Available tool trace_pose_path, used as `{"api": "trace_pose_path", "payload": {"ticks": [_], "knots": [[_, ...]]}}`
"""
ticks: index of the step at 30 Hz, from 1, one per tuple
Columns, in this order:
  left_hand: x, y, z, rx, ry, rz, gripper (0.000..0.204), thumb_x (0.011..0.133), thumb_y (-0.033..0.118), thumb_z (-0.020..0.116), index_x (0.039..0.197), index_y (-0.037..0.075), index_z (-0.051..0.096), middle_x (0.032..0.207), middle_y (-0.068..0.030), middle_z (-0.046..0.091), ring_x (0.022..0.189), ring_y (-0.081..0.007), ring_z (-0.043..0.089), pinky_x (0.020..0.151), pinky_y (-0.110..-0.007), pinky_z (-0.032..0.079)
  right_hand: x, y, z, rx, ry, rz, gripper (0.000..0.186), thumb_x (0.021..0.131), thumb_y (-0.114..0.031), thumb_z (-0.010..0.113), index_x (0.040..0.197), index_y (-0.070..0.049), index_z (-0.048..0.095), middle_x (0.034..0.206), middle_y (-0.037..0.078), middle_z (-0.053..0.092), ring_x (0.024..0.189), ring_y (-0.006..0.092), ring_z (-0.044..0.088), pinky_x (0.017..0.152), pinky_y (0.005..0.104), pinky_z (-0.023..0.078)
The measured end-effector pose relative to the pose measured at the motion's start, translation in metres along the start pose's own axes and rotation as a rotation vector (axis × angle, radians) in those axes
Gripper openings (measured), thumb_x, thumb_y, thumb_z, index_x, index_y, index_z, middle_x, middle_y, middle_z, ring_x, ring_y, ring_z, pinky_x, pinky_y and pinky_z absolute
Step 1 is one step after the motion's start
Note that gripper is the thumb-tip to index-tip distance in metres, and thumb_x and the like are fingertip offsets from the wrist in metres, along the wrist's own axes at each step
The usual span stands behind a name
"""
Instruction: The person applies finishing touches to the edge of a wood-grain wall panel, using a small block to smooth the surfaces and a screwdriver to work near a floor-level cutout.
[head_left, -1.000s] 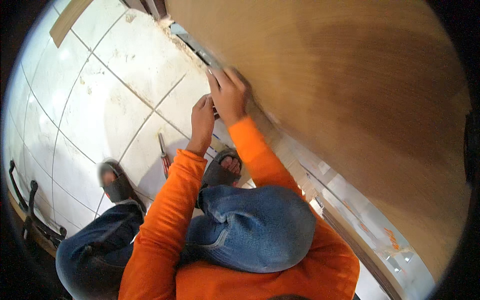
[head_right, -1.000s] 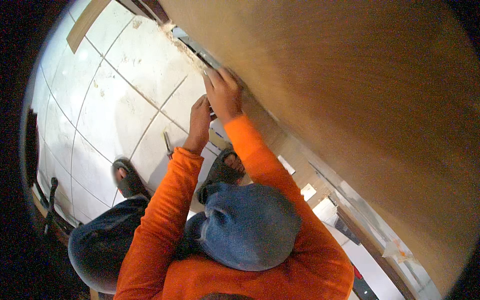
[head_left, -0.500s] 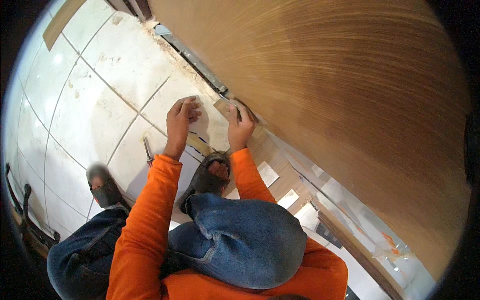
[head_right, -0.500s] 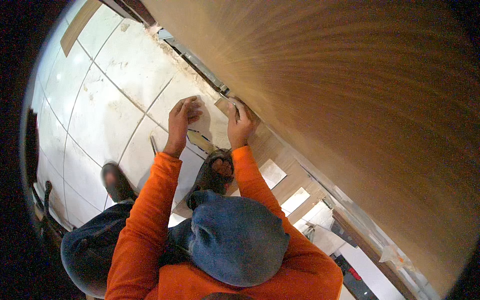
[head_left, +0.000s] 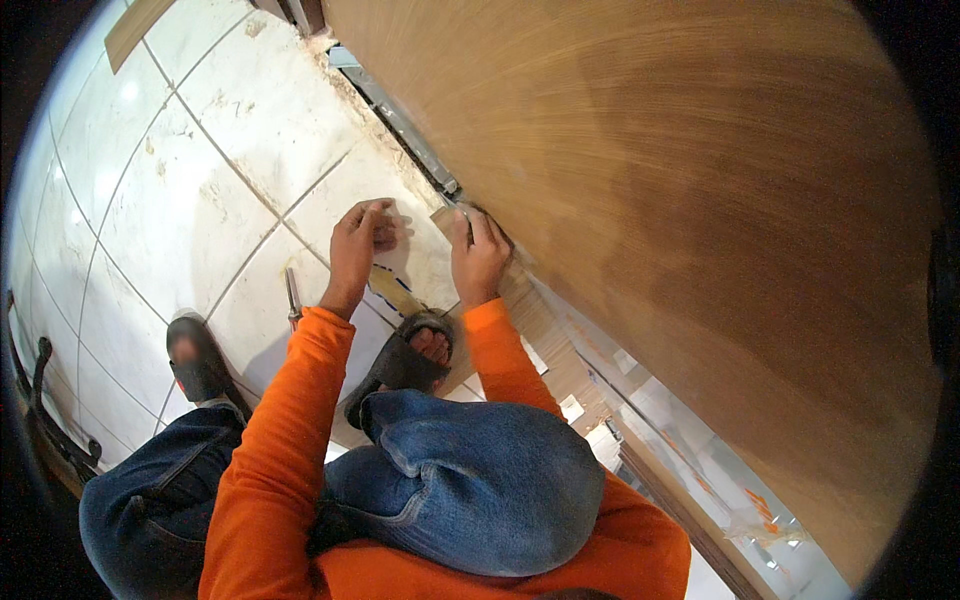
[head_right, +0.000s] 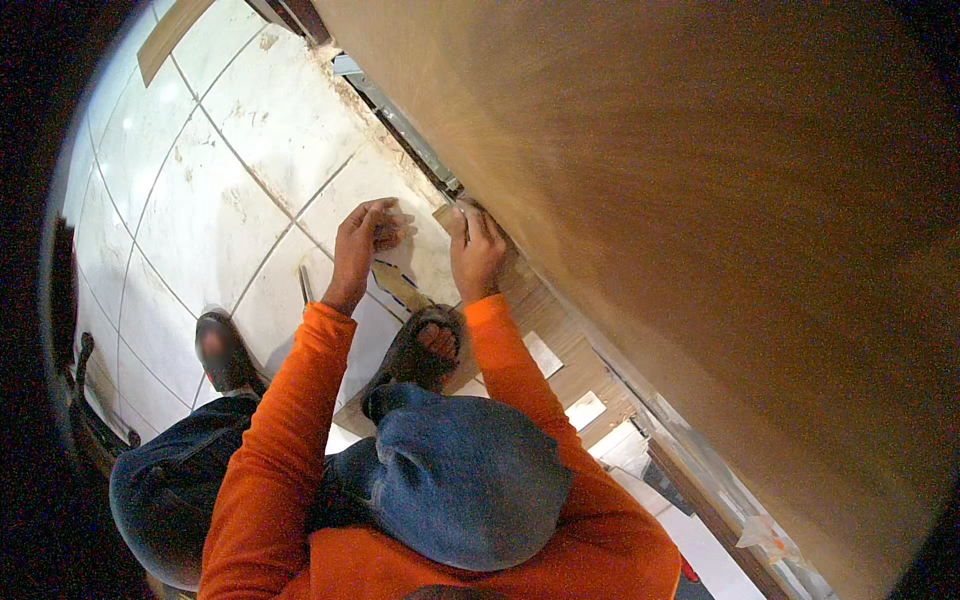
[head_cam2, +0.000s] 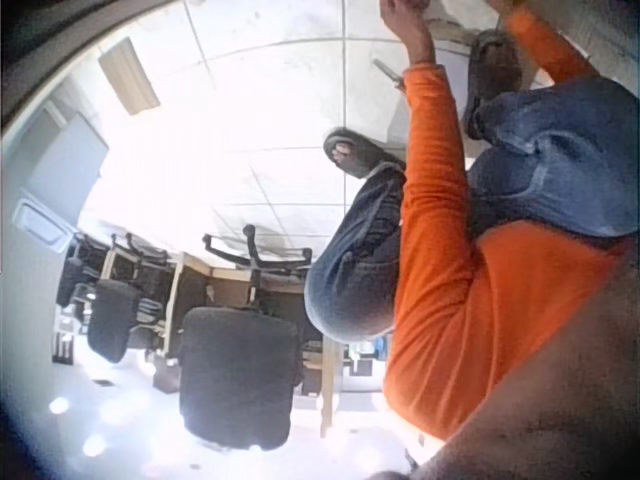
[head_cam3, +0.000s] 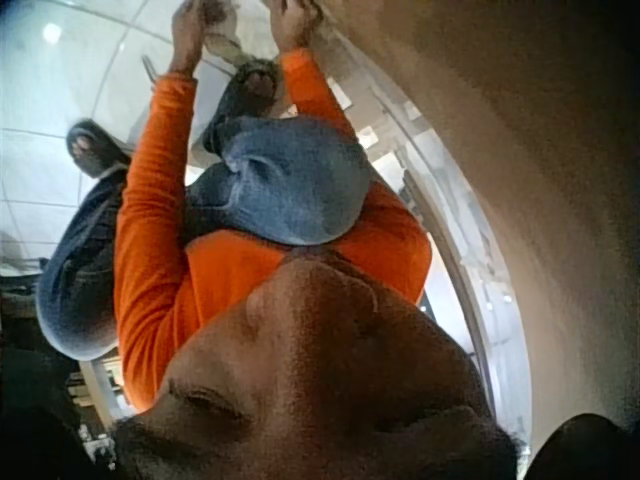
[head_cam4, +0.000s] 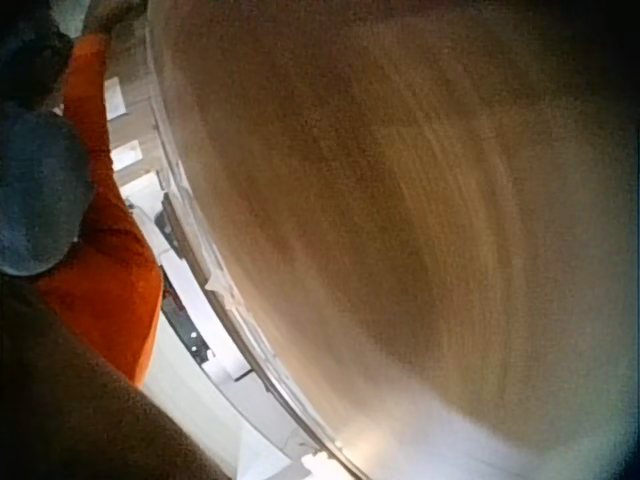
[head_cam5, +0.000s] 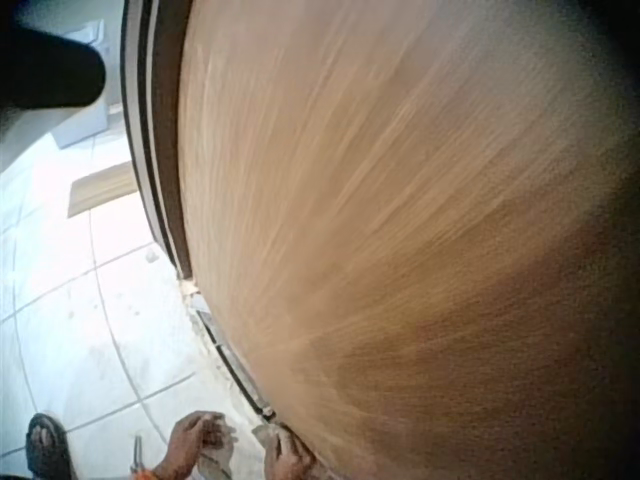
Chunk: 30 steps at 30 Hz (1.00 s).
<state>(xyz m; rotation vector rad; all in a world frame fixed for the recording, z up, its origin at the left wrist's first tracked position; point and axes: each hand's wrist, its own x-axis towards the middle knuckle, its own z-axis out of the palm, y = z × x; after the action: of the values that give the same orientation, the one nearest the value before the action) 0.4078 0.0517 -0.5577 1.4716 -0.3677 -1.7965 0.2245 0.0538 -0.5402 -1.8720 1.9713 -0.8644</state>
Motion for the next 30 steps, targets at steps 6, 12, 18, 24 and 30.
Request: {"api": "trace_pose_path", "payload": {"ticks": [6, 12, 18, 24, 30], "knots": [[-0.003, -0.011, 0.016, 0.253, -0.073, -0.048, 0.037, 0.105, 0.033, 0.050, 0.115, 0.002, 0.068, 0.092, -0.0061, 0.068, 0.078, -0.0142, 0.068, 0.073, -0.027, 0.055, 0.008, 0.007, -0.015, -0.239, -0.352, -0.062, 0.013, 0.087, -0.006, 0.063, 0.100, -0.002, 0.063, 0.093, 0.020, 0.069, 0.092, 0.0383, 0.068, 0.080, 0.0471, 0.054], [-0.008, -0.041, 0.055, 0.014, -0.206, -0.189, 0.038, 0.105, 0.035, 0.051, 0.115, 0.001, 0.065, 0.089, -0.0038, 0.068, 0.079, -0.0132, 0.065, 0.073, -0.029, 0.054, 0.040, -0.022, -0.007, -0.247, -0.370, -0.093, 0.016, 0.096, -0.017, 0.059, 0.094, 0.000, 0.059, 0.091, 0.024, 0.066, 0.087, 0.0449, 0.064, 0.074, 0.0501, 0.051], [-0.007, -0.042, 0.048, 0.208, -0.282, -0.104, 0.037, 0.105, 0.033, 0.050, 0.120, 0.002, 0.065, 0.093, -0.0039, 0.068, 0.079, -0.0123, 0.063, 0.073, -0.028, 0.052, 0.014, -0.003, -0.018, -0.113, -0.209, -0.014, 0.020, 0.096, -0.015, 0.059, 0.107, -0.001, 0.069, 0.103, 0.021, 0.070, 0.097, 0.0401, 0.066, 0.085, 0.0445, 0.051], [-0.006, -0.047, 0.035, 0.060, -0.276, -0.169, 0.036, 0.105, 0.032, 0.051, 0.123, 0.005, 0.065, 0.099, -0.0042, 0.071, 0.083, -0.0115, 0.064, 0.074, -0.026, 0.052, -0.005, 0.007, -0.010, 0.059, -0.142, 0.183, 0.024, 0.095, -0.013, 0.060, 0.113, -0.003, 0.072, 0.111, 0.018, 0.071, 0.103, 0.0359, 0.067, 0.093, 0.0418, 0.050], [-0.004, -0.039, 0.032, 0.134, -0.260, -0.176, 0.035, 0.105, 0.032, 0.051, 0.124, 0.005, 0.064, 0.103, -0.0049, 0.072, 0.086, -0.0131, 0.067, 0.076, -0.027, 0.053, -0.011, 0.018, 0.000, 0.053, -0.089, 0.212, 0.023, 0.094, -0.013, 0.059, 0.111, -0.005, 0.072, 0.110, 0.017, 0.072, 0.103, 0.0355, 0.067, 0.092, 0.0422, 0.051]]}}
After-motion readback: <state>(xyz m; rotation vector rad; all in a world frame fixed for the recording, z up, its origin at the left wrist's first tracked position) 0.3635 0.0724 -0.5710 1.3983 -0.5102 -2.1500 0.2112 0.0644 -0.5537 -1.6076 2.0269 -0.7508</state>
